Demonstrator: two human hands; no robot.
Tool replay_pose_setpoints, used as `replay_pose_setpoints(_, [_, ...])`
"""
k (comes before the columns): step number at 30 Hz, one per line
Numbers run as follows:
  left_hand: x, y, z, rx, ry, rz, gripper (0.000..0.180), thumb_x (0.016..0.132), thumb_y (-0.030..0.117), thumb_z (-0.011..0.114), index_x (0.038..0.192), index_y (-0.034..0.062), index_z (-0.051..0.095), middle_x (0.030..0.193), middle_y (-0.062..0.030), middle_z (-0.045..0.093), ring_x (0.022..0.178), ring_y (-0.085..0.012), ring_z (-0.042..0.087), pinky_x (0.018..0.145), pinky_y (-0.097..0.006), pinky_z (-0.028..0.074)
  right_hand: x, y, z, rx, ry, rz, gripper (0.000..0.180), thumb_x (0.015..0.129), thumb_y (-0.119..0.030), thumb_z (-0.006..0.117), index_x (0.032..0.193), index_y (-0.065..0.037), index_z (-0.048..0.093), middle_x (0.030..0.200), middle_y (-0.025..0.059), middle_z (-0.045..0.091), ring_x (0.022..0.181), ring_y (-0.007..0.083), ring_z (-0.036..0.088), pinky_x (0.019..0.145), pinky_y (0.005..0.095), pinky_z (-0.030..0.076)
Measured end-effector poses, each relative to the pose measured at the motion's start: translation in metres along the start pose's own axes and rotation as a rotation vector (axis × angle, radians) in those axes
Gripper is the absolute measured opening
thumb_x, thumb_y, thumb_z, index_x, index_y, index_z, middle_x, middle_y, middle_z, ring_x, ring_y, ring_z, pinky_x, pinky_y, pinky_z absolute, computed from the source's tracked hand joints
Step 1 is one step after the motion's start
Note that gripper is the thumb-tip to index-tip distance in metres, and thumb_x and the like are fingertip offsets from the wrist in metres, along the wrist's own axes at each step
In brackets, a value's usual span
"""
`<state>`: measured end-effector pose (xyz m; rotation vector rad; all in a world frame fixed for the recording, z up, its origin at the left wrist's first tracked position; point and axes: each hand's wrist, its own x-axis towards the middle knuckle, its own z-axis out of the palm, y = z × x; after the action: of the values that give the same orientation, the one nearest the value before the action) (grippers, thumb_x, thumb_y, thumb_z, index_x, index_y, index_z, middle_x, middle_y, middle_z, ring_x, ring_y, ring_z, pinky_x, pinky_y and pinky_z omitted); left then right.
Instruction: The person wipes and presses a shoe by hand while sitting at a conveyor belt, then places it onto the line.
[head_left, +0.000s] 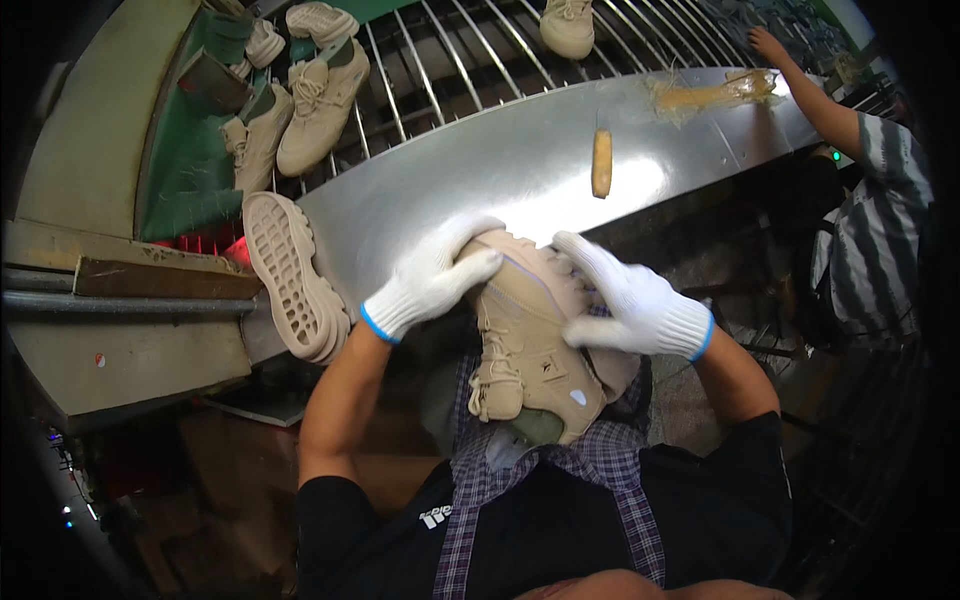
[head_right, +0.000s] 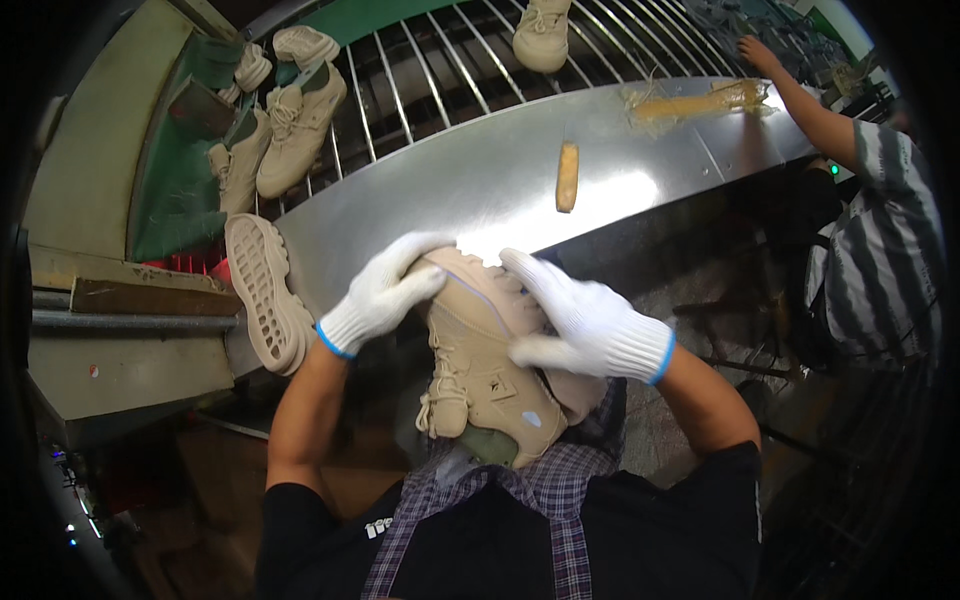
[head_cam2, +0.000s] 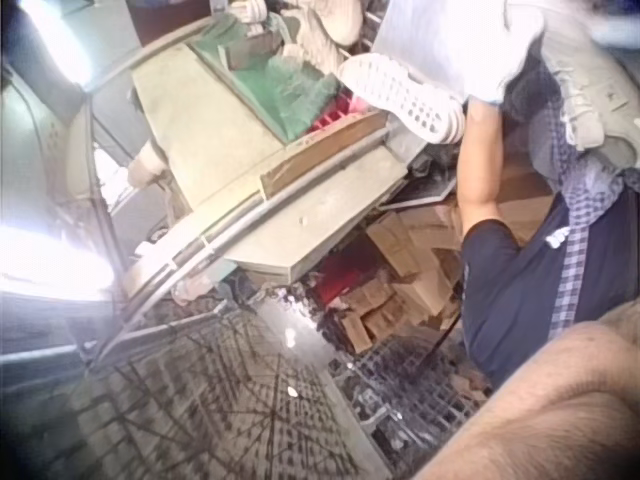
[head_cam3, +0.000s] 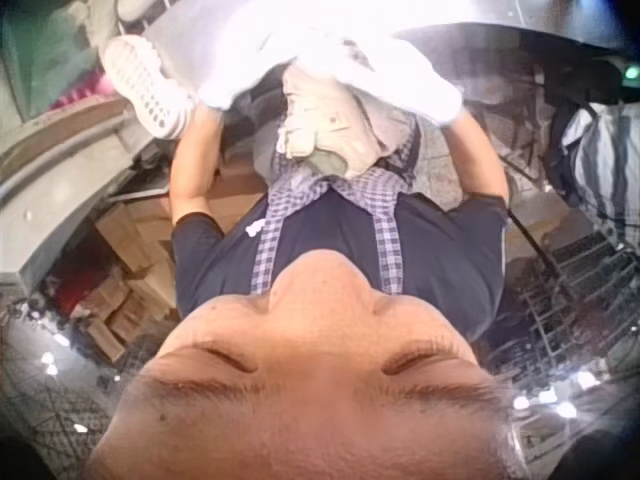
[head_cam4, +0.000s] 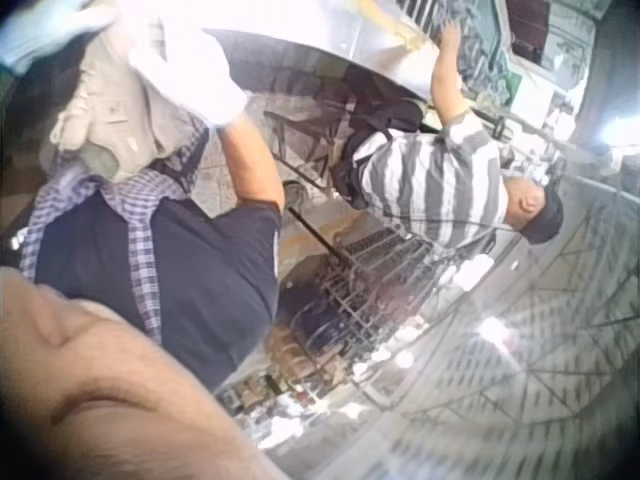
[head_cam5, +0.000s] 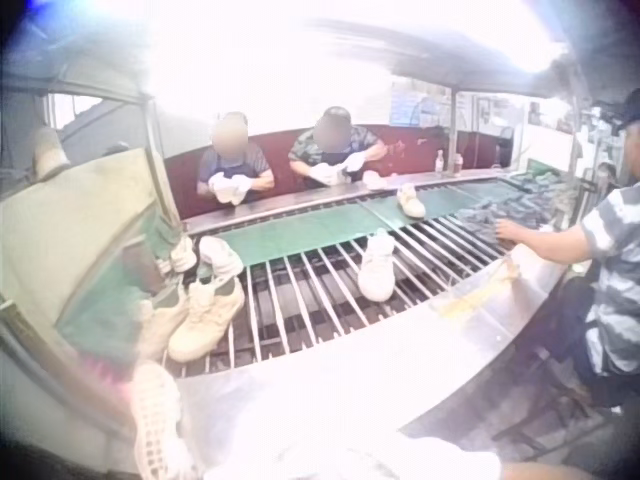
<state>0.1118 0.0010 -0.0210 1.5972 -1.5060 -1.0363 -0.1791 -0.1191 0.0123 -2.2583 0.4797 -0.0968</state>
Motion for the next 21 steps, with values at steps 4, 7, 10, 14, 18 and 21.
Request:
replay_pose_setpoints(4, [0.028,0.033,0.006,0.341,-0.021,0.059,0.033,0.105,0.031,0.064,0.120,0.0028,0.072,0.112,-0.0202,0.074,0.101,-0.0360,0.073,0.092,-0.041,0.057,-0.043,0.003,0.025,-0.038,-0.093,0.152,0.101,0.086,-0.015,0.073,0.168,0.002,0.017,0.144,0.0350,0.056,0.107,0.0476,0.074,0.093,0.0485,0.064])
replay_pose_setpoints(7, [0.041,0.034,0.020,0.325,-0.011,-0.022,0.030,0.104,0.031,0.066,0.113,0.0027,0.073,0.102,-0.0178,0.076,0.094,-0.0349,0.074,0.087,-0.040,0.058,-0.037,0.005,0.045,-0.129,0.093,0.097,0.091,0.086,-0.012,0.070,0.165,0.000,0.027,0.141,0.0327,0.058,0.103,0.0439,0.075,0.088,0.0482,0.065])
replay_pose_setpoints(10, [0.039,0.024,0.021,0.255,0.063,0.007,0.027,0.102,0.029,0.070,0.108,0.0026,0.075,0.096,-0.0162,0.077,0.088,-0.0308,0.075,0.083,-0.038,0.058,-0.018,0.019,0.052,-0.157,0.241,0.004,0.083,0.086,-0.010,0.069,0.162,-0.003,0.036,0.131,0.0278,0.066,0.100,0.0403,0.077,0.083,0.0465,0.066])
replay_pose_setpoints(14, [0.041,0.021,0.023,0.247,0.119,0.042,0.026,0.096,0.028,0.079,0.102,0.0027,0.077,0.092,-0.0144,0.077,0.083,-0.0223,0.075,0.078,-0.034,0.058,0.011,0.057,0.052,0.083,0.364,-0.029,0.069,0.090,-0.014,0.065,0.155,0.001,0.049,0.116,0.0263,0.074,0.092,0.0384,0.078,0.082,0.0432,0.065])
replay_pose_setpoints(18, [0.041,0.027,0.022,0.280,0.105,-0.011,0.030,0.094,0.030,0.082,0.101,0.0021,0.077,0.092,-0.0138,0.077,0.083,-0.0232,0.075,0.080,-0.034,0.059,-0.001,0.026,0.041,0.093,0.304,-0.003,0.082,0.084,-0.021,0.070,0.159,-0.002,0.044,0.097,0.0245,0.076,0.082,0.0353,0.080,0.075,0.0427,0.066])
replay_pose_setpoints(21, [0.041,0.024,0.024,0.275,0.122,-0.004,0.030,0.093,0.030,0.082,0.101,0.0015,0.077,0.094,-0.0135,0.077,0.085,-0.0231,0.075,0.082,-0.034,0.059,-0.006,0.018,0.036,0.008,0.175,0.005,0.082,0.083,-0.020,0.071,0.160,-0.007,0.045,0.099,0.0212,0.074,0.075,0.0316,0.077,0.068,0.0408,0.064])
